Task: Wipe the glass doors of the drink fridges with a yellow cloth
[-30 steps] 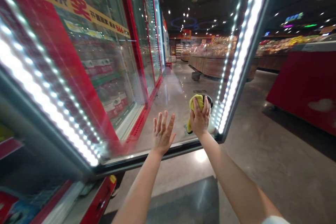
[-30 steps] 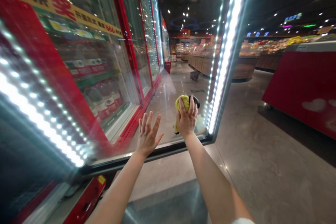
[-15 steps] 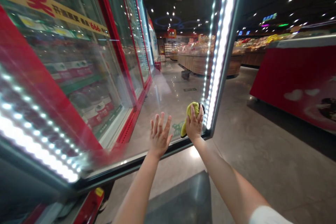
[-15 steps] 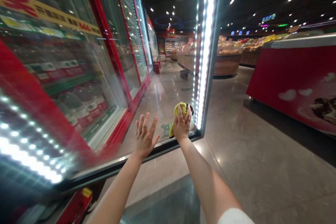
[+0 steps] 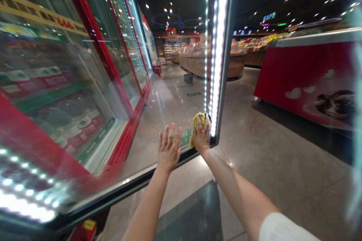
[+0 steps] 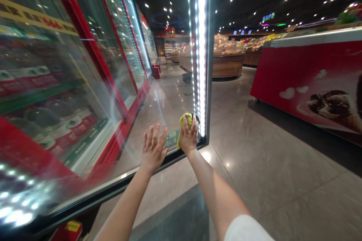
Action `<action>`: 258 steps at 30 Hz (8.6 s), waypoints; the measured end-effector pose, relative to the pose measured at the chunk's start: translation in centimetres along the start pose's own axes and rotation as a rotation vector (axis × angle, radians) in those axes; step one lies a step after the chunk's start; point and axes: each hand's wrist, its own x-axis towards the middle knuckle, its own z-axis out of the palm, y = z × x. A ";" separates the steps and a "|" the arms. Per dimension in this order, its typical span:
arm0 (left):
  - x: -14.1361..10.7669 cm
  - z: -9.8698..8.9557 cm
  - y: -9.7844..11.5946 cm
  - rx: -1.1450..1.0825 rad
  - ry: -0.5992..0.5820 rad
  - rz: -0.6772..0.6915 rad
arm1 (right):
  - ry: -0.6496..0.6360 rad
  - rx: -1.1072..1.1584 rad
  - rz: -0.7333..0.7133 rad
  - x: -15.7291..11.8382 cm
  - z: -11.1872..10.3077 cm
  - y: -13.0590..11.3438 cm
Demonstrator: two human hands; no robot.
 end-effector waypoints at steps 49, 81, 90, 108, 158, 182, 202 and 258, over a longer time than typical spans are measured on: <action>0.3 1.9 0.8 -0.006 -0.052 0.053 | 0.027 -0.193 -0.115 9.5 -5.3 6.7; -0.2 0.3 0.6 0.023 -0.151 0.076 | -0.135 0.061 -0.067 -5.3 -0.2 5.3; -0.3 0.1 -0.4 0.018 -0.181 0.123 | 0.008 0.165 -0.047 1.6 0.3 3.6; -0.8 -1.6 -2.1 0.045 -0.109 0.082 | -0.160 0.128 -0.153 -0.5 1.0 2.1; -11.8 -3.8 -8.7 0.229 0.107 -0.206 | -0.233 0.004 -0.353 -5.8 2.9 -2.0; -15.6 -7.1 -11.3 0.261 -0.016 -0.184 | -0.360 0.089 -0.627 -9.2 4.3 -13.7; -8.0 -3.6 -6.7 0.229 0.211 -0.300 | -0.647 0.877 -0.243 -2.0 -1.9 -15.3; -18.7 -7.8 -15.4 0.395 0.249 -0.742 | -0.503 -0.013 -0.672 -6.7 1.7 -14.4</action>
